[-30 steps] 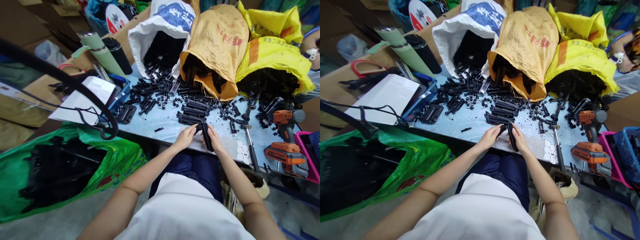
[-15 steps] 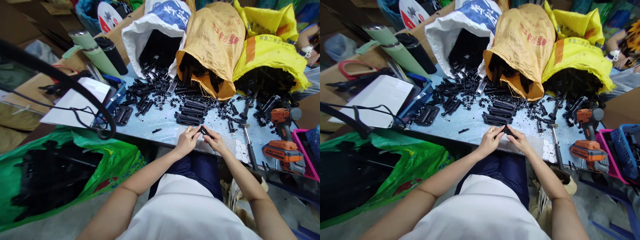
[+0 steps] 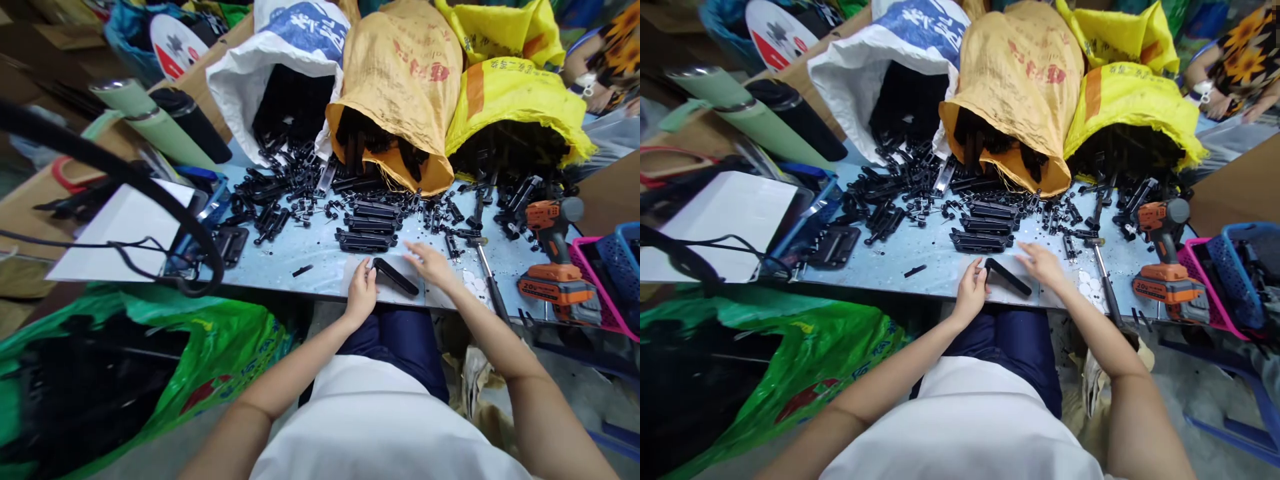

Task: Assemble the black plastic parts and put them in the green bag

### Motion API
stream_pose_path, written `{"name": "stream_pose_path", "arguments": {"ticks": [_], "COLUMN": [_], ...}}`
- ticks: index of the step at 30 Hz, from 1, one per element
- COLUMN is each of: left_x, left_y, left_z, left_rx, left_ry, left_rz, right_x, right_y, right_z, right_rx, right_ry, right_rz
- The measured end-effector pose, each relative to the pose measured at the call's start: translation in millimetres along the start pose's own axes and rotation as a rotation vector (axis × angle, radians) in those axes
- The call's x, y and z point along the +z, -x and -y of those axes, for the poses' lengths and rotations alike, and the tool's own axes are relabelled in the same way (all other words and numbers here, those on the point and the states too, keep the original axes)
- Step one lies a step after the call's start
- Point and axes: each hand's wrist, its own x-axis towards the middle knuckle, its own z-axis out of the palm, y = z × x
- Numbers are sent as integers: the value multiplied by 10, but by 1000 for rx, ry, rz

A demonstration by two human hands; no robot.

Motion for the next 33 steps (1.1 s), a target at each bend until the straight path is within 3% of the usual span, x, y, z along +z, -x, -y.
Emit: {"name": "stream_pose_path", "arguments": {"ticks": [2,5,7,10,14,18,24,26,28,30,33], "left_x": [-40,-130,-161,-145,-106,-106,-99,-92,-86,-80,-75], "left_y": [37,11,-29,-65,-57,-47,-55,-55,-54,-55,-63], "left_z": [94,201,251,295,298,281,272,270,267,265,258], "left_rx": [70,303,413,475,487,497,495,489,486,477,457], "left_ry": [-123,-243,-269,-284,-282,-267,-281,-268,-257,-262,-290], "left_rz": [-3,-6,-13,-44,-88,-109,-102,-94,-84,-74,-67], "right_x": [-255,-596,-720,-732,-617,-599,-722,-773,-844,-949,-1162], "right_y": [-182,-461,-621,-826,-1093,-1316,-1346,-1255,-1090,-826,-249], "right_z": [-290,-763,-1003,-1157,-1077,-959,-953,-923,-810,-589,-148], "right_rx": [150,330,413,407,373,534,578,563,486,333,24], "right_ry": [176,381,456,474,473,461,430,400,280,54,-278], "right_rz": [-102,-193,-168,-92,-56,-30,-7,-96,-279,-443,-485]}}
